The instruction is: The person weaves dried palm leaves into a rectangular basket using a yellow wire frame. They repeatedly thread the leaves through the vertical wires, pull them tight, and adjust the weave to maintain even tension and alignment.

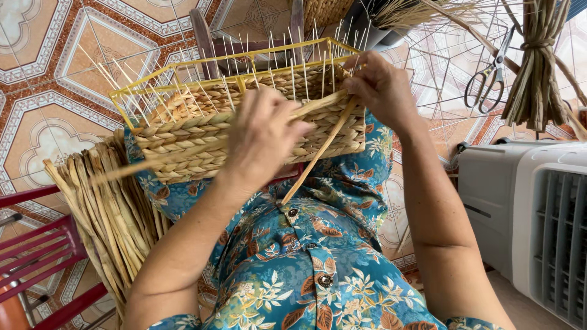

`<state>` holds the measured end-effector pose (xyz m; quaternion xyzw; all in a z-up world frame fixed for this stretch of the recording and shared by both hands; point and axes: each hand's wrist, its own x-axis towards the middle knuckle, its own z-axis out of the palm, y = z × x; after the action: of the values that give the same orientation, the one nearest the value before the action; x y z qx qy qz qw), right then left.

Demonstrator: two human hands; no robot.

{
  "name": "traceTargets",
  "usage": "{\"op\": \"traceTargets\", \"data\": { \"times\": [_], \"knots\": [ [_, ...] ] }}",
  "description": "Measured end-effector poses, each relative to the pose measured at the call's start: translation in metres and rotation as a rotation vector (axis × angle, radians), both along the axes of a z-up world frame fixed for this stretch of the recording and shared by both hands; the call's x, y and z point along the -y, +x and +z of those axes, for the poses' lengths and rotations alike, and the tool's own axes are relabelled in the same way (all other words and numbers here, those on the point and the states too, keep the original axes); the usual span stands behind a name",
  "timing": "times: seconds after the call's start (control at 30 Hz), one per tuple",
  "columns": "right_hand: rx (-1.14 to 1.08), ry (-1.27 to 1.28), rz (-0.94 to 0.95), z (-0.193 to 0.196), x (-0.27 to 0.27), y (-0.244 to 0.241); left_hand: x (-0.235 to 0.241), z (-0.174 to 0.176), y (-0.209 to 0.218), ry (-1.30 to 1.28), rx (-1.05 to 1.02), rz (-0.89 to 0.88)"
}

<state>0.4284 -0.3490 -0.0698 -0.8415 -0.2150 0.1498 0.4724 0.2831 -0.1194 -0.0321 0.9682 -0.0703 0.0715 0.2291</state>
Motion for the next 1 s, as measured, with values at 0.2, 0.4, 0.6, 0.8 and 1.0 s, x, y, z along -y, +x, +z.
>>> {"op": "traceTargets", "data": {
  "times": [0.2,0.4,0.6,0.8,1.0],
  "knots": [
    [0.172,0.010,-0.003,0.026,0.006,-0.002,0.033,-0.030,0.029,0.087,-0.284,-0.178],
    [0.401,-0.104,0.268,0.026,-0.008,-0.014,-0.007,0.001,0.057,0.053,-0.099,-0.069],
    [0.466,-0.091,0.203,0.012,-0.023,-0.006,0.019,-0.001,0.048,-0.080,0.401,-0.002],
    [0.196,0.013,0.158,0.002,-0.009,-0.006,0.034,-0.054,0.089,-0.359,-0.561,-0.005],
    [-0.091,0.099,0.074,-0.003,-0.012,-0.002,0.039,-0.065,0.068,-0.374,0.305,-0.267]
  ]
}}
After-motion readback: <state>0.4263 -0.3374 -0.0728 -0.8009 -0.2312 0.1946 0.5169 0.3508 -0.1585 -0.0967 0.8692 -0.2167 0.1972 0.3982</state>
